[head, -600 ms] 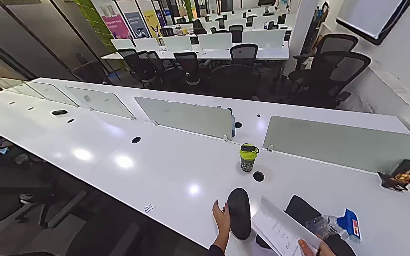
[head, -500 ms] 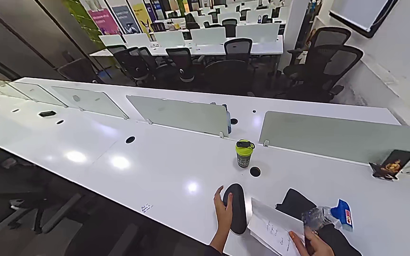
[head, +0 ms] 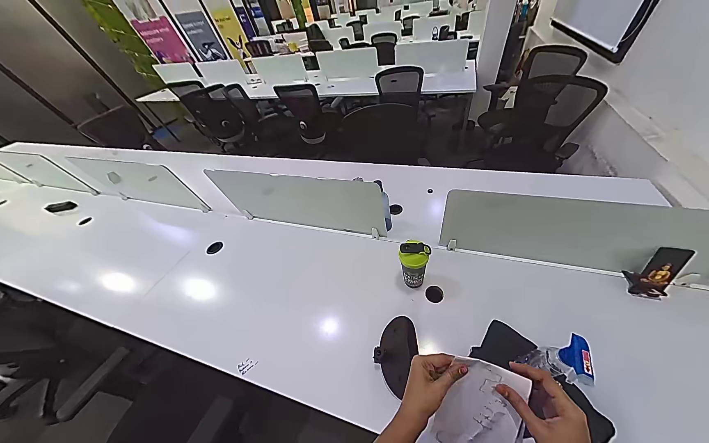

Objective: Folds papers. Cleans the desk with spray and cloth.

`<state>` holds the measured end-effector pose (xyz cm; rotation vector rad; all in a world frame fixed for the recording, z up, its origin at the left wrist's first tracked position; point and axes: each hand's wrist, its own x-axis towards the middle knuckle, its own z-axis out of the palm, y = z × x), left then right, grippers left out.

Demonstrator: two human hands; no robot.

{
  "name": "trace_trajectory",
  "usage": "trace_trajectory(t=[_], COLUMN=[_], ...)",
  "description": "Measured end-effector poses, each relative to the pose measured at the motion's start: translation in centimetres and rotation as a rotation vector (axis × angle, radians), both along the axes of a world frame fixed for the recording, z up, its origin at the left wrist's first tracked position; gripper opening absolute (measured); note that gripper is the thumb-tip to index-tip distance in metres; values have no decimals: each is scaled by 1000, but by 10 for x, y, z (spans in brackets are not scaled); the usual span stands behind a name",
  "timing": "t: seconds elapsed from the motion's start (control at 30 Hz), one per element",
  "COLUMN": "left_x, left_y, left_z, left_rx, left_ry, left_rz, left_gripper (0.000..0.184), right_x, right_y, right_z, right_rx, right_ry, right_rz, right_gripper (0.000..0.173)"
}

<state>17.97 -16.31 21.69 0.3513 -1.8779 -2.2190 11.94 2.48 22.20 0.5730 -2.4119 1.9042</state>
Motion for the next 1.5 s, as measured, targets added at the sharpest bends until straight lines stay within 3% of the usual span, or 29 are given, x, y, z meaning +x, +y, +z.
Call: trace_trajectory(t=[0.2, 0.3, 0.43, 0.6, 0.73, 0.8, 0.9, 0.97, 1.1, 1.23, 1.37, 1.5], left_x=[2, 4, 5, 3, 1, 2, 4, 5, 4, 5, 6, 7], left_y=[11, 14, 12, 17, 11, 7, 1, 2, 7, 10, 9, -8], left_z=[2, 4, 3, 12, 9, 10, 11, 10, 5, 5, 10, 11], left_rx=[9, -133, -386, -646, -509, -450, -441, -487, -464, -256, -87, 38], left_ry=[1, 44, 148, 272, 330, 294, 235, 269, 367, 367, 297, 200], left_rz=[51, 8, -178, -147, -23, -44, -222, -271, -145, -27, -26, -314], left_gripper=[6, 12, 24, 17, 15, 17, 25, 27, 22, 22, 26, 45], right_x=[8, 3, -4, 3, 1, -2, -5, -5, -9, -13, -12, -3], right_y=[-5, -1, 5, -5, 0, 7, 13, 13, 20, 34, 36, 30], right_z=[-1, -8, -13, -6, -5, -5, -6, -3, 11, 24, 21, 19], right_rx=[-194, -160, 6, 92, 35, 42, 70, 102, 172, -15, -237, -275], right_ry=[-129, 7, 301, 359, 143, 130, 214, 243, 111, -255, -412, -462], right_rz=[-98, -114, -22, 104, 106, 109, 191, 257, 299, 275, 306, 227], right_gripper=[20, 11, 14, 17, 42, 30, 19, 19, 31, 58, 69, 36])
